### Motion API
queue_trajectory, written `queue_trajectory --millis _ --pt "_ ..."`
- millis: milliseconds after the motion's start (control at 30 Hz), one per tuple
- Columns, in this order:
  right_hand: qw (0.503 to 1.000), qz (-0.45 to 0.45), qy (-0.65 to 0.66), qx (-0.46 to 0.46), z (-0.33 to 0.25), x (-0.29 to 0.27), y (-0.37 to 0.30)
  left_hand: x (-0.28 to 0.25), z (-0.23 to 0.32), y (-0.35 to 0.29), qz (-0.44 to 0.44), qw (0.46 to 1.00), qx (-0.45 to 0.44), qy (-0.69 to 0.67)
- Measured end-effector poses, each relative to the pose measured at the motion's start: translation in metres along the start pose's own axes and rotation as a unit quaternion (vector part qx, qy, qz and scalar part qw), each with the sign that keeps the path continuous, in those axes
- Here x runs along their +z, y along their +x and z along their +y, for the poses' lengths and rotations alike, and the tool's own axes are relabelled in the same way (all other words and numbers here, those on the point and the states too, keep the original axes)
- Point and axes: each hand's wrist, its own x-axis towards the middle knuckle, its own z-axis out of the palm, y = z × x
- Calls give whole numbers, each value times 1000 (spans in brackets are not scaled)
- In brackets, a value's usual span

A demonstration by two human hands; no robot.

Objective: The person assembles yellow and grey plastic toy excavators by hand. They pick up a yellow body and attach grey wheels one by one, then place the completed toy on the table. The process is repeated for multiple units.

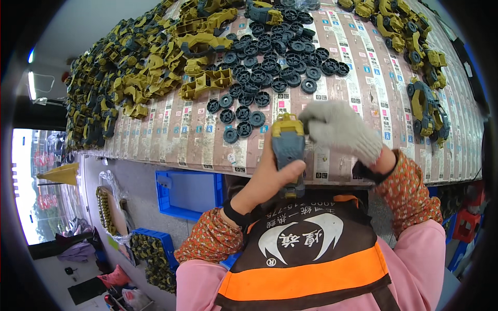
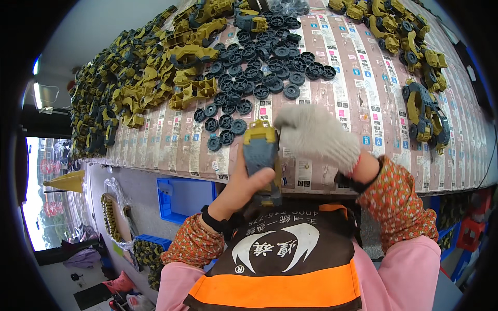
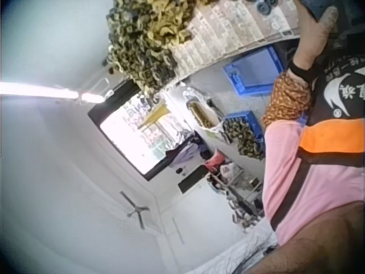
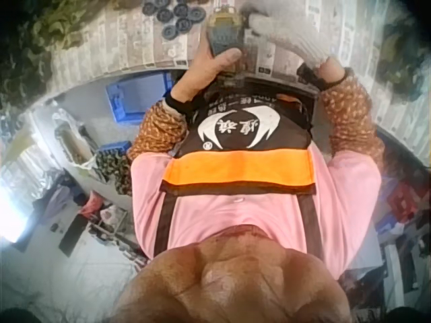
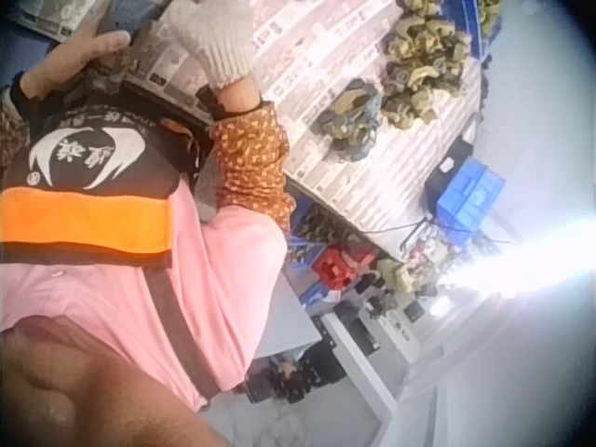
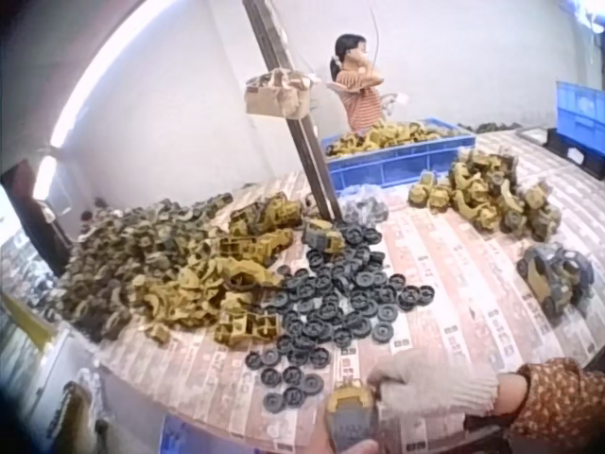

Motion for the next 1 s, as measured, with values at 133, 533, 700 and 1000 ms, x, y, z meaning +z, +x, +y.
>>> queue_trajectory --millis 133,533,700,1000 --pt "961 133 -226 -89 35 -10 44 -14 3 3 29 960 -114 -256" --pt "932 10 -348 -98 45 -1 35 -23 5 -2 88 934 -101 -330" --pt "978 -61 -201 4 22 -9 13 -17 11 0 114 931 -75 -338" --pt "920 -128 351 116 -16 17 -56 -11 12 6 114 931 -49 -343"
